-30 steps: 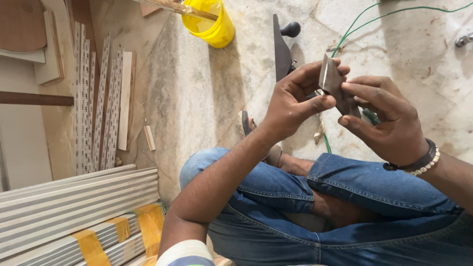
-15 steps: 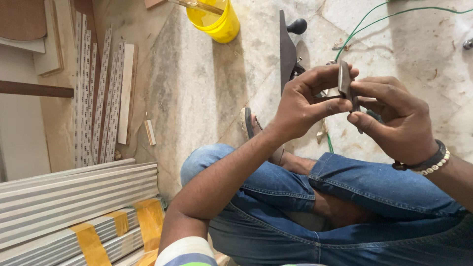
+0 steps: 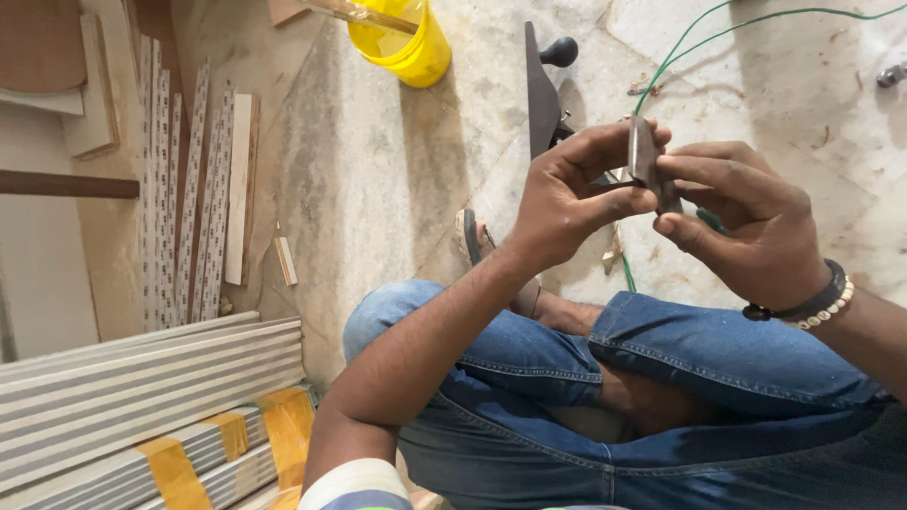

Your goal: The person disassembles a hand plane by removing the lever cap and blade, then handles a screwdriver to adjust screws on the plane body while another person assists.

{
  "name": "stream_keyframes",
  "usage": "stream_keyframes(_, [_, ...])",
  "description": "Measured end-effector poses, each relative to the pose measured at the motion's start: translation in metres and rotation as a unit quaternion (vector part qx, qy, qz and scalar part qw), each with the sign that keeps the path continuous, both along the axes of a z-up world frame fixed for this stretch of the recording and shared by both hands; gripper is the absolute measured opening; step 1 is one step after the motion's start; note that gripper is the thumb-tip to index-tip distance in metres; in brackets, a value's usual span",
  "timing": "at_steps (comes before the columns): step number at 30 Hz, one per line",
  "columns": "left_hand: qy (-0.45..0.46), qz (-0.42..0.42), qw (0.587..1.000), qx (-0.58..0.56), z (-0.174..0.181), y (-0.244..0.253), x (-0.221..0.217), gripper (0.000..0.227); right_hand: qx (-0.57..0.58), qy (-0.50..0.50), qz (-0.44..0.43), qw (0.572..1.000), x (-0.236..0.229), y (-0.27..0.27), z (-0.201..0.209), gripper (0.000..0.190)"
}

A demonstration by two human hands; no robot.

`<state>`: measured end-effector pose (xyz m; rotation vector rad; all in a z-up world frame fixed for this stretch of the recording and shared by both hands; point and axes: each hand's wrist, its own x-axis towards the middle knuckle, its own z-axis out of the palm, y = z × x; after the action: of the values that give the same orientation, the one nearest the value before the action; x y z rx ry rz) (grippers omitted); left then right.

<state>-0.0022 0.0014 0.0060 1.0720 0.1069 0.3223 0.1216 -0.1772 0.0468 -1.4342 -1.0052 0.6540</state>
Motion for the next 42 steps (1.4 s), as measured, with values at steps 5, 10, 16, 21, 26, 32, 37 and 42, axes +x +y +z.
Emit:
stream_keyframes(5, [0.010,0.009,1.000,0.008,0.007,0.001,-0.002,0.055,-0.001,-0.010,-0.002,1.000,-0.001,0.002,0.003,0.048])
stream_keyframes(10, [0.016,0.010,1.000,0.010,0.014,0.001,-0.006,0.058,0.018,0.002,0.002,1.000,-0.001,0.002,0.002,0.048])
stream_keyframes(16, [0.020,0.012,1.000,0.003,0.017,-0.001,-0.006,0.061,0.014,-0.009,0.001,1.000,-0.001,0.002,0.001,0.049])
stream_keyframes(21, [0.022,0.023,0.999,0.026,0.016,0.000,-0.005,0.058,-0.015,-0.081,0.002,0.997,0.000,0.004,0.003,0.057])
stream_keyframes(26, [0.078,0.080,0.994,0.005,0.009,0.000,-0.002,0.050,-0.027,-0.133,0.001,0.991,0.002,0.010,0.002,0.058])
stream_keyframes(32, [0.197,0.156,0.967,0.047,-0.015,-0.001,0.008,0.052,-0.131,-0.233,-0.014,0.964,-0.003,0.010,-0.012,0.037])
stream_keyframes(37, [0.216,0.158,0.964,0.005,-0.028,-0.007,0.012,0.059,-0.157,-0.301,-0.004,0.941,0.002,0.005,-0.027,0.025])
stream_keyframes(42, [0.226,0.171,0.958,0.050,-0.027,-0.017,0.015,0.063,-0.198,-0.317,-0.003,0.928,0.009,-0.003,-0.037,0.022])
